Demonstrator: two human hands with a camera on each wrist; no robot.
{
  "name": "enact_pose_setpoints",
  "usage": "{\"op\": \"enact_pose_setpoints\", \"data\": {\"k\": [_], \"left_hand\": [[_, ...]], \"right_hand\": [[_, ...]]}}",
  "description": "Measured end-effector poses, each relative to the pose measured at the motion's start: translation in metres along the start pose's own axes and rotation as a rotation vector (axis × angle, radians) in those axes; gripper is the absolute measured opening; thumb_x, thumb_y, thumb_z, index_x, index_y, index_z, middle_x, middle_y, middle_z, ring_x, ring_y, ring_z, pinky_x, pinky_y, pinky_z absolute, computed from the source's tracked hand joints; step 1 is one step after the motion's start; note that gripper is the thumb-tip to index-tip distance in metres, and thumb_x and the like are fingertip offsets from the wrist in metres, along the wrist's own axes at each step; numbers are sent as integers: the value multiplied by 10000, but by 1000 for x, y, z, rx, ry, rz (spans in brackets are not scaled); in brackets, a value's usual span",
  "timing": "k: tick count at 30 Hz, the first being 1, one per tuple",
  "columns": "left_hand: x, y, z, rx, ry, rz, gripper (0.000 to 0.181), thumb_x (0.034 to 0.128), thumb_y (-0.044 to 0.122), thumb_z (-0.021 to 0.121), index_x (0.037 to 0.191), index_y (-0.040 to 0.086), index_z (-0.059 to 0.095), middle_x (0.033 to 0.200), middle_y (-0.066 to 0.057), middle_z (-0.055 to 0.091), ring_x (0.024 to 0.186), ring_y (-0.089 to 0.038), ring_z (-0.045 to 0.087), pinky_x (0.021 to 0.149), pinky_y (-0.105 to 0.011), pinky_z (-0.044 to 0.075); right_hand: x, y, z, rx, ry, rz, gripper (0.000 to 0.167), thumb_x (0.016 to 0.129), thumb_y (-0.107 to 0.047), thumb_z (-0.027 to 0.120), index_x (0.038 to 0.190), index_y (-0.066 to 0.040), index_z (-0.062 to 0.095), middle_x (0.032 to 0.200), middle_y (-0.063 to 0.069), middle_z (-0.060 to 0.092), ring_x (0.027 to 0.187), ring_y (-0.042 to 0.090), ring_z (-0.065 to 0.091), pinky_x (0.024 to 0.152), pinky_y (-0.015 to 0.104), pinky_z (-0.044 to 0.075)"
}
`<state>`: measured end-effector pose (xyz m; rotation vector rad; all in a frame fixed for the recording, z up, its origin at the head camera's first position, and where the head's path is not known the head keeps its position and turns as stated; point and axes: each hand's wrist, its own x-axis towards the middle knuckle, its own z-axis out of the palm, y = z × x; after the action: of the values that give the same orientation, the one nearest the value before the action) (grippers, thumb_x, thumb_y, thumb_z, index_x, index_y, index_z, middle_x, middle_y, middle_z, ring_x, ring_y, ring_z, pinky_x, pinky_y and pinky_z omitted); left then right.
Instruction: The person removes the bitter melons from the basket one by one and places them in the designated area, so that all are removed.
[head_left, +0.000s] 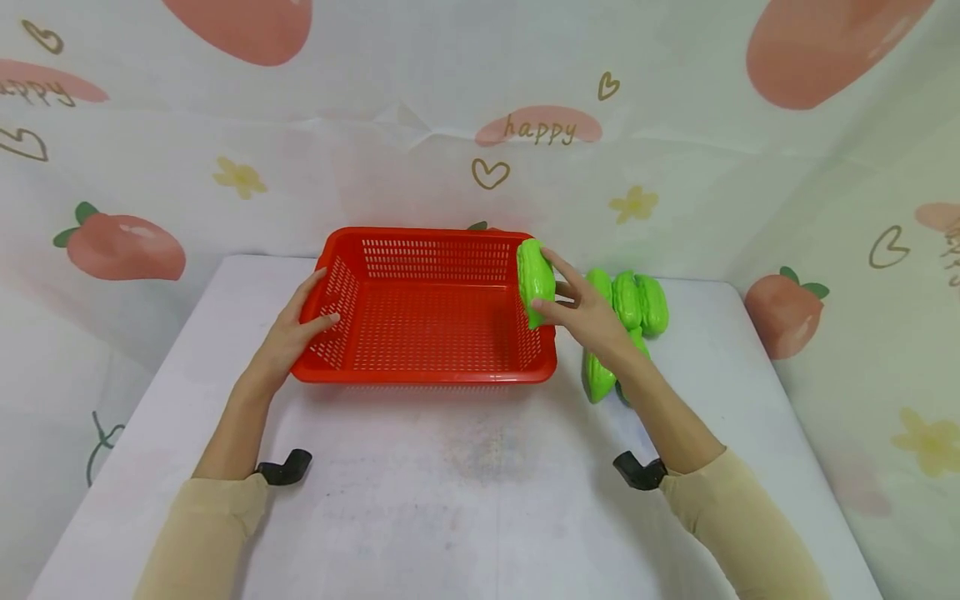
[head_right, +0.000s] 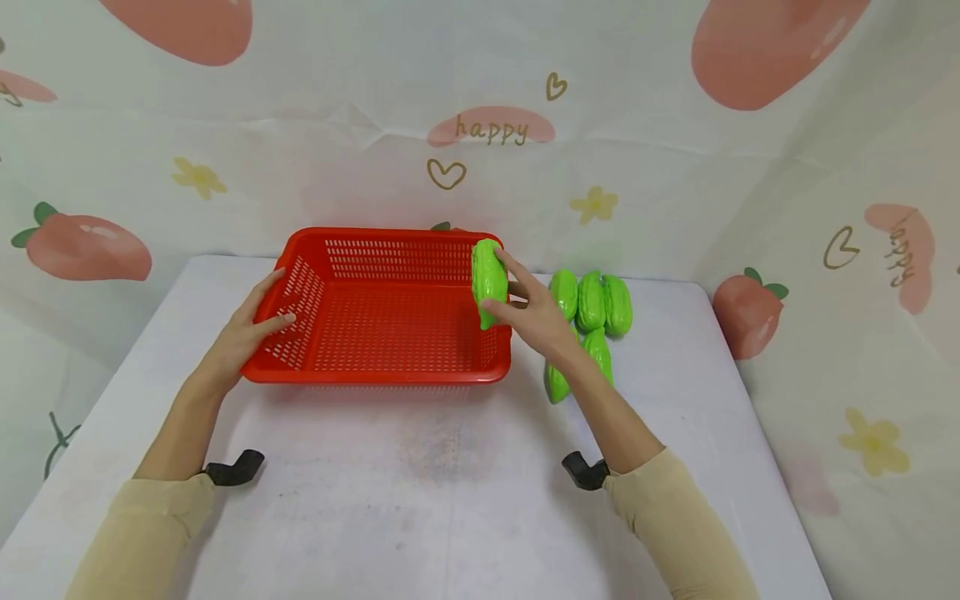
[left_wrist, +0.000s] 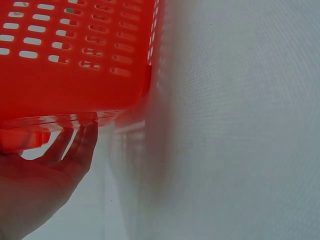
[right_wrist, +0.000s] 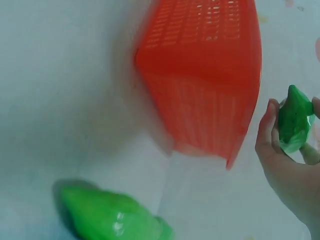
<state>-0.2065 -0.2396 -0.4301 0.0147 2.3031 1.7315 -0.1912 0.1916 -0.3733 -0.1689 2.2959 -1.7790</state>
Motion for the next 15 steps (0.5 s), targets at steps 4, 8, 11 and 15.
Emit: {"op": "enact_pose_setpoints", "data": {"k": [4,8,11,15], "left_hand": [[1,0,0,14,3,-1,723,1019,268,518,1591,403,96,1553,-167,254,1213,-322,436,787,-274,557],[2,-1,0,32,5,-6,733,1017,263,520,1594,395,88,1563,-172,243,1202,-288,427,789,-270,553],[3,-1,0,40,6,-9,736,1016,262,521,1594,394,84,1567,-171,235,1194,-264,419,787,-263,550],[2,0,0,28,7,-12,736,1015,260,529,1590,408,93,1560,-159,246,1194,-265,418,790,-258,547]], "right_hand": [[-9,5,-11,-23,14,16,716,937,-307,692,1507,-514,311,1466,156,443,1251,322,550,1047,509,417],[-19,11,-22,-71,37,26,712,929,-336,700,1495,-535,316,1509,141,391,1306,353,493,1061,557,383],[-26,15,-30,-105,40,28,716,925,-353,702,1493,-542,309,1555,81,335,1342,353,450,1070,569,364],[-35,19,-39,-133,28,33,735,937,-355,688,1512,-534,266,1581,101,293,1366,370,412,1084,586,328]]}}
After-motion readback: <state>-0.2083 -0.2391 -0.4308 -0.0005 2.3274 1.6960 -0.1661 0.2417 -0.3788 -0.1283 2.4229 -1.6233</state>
